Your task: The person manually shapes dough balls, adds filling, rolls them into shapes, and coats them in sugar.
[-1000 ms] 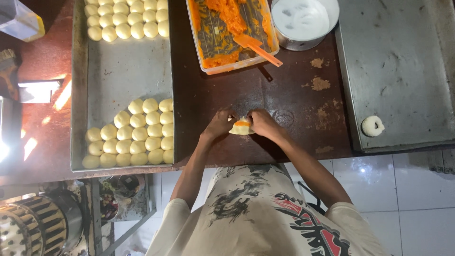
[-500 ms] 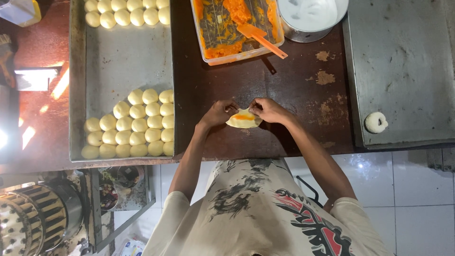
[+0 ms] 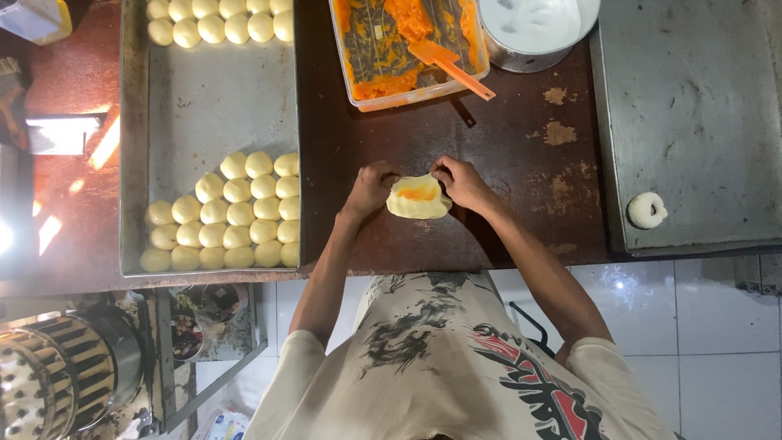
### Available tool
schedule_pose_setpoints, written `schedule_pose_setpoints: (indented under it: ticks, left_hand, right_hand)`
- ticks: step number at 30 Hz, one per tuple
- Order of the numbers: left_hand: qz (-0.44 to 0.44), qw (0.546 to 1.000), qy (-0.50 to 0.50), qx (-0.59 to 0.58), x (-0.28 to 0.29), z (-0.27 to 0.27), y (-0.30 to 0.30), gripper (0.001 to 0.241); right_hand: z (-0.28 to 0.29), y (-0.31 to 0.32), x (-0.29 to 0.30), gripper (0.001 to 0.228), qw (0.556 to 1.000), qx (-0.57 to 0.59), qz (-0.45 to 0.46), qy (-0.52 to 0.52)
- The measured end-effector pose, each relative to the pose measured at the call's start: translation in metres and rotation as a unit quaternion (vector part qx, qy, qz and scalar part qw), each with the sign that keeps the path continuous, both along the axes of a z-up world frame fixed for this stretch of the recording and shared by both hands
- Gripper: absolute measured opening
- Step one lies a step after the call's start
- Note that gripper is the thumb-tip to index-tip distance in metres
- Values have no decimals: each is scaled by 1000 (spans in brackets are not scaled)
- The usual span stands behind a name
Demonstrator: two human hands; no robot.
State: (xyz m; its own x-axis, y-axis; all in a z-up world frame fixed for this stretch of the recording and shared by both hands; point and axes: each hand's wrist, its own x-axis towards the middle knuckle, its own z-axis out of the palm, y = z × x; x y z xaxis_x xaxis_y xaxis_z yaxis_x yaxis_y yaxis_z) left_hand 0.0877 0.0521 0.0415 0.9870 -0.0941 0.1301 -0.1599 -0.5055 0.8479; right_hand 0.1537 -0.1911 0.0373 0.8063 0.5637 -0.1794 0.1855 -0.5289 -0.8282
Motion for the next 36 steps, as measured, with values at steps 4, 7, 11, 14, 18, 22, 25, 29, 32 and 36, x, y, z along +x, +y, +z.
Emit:
schedule_pose_setpoints:
  ticks: [4,7,11,14,18,22,25,29,32,36]
  left_hand:
    - [1,998,-57,5,-30,-3,-8,20]
    - [15,998,-52,25,-57,-8,-18,30]
    - [2,997,-61,56,-86,-10,-33,48]
    - [-20,987,-80,137,-99,-3,-44,59]
    - [-11,983,-98,152,-107,-5,-51,65]
    - [42,980,-120,151,-108,-12,-57,55]
    - [40,978,-157,128,-109,-6,-65,55]
    - [33,986,-117,116,-106,-15,-72,57]
    - [43,985,-100,133,-104,-20,-76,56]
    - [58,978,-125,155,-101,-18,-77,53]
  right_hand:
    - [-32,-16,-24,13,998,28,25,-50]
    - [-29,-23,-53,27,985,61,54,-154]
    - [-30,-25,-91,35,952,-9,66,-299]
    - [0,-23,-110,47,939,-45,77,-332]
    - [21,-24,-116,66,936,-83,87,-331]
    - [14,-18,-120,67,949,-113,60,-287]
    - [-4,-11,-126,73,936,-50,30,-346]
    - [-1,-1,-132,66,965,-52,36,-255]
    - [7,4,-131,66,962,-89,36,-254]
    - [10,8,-129,65,964,-112,30,-239]
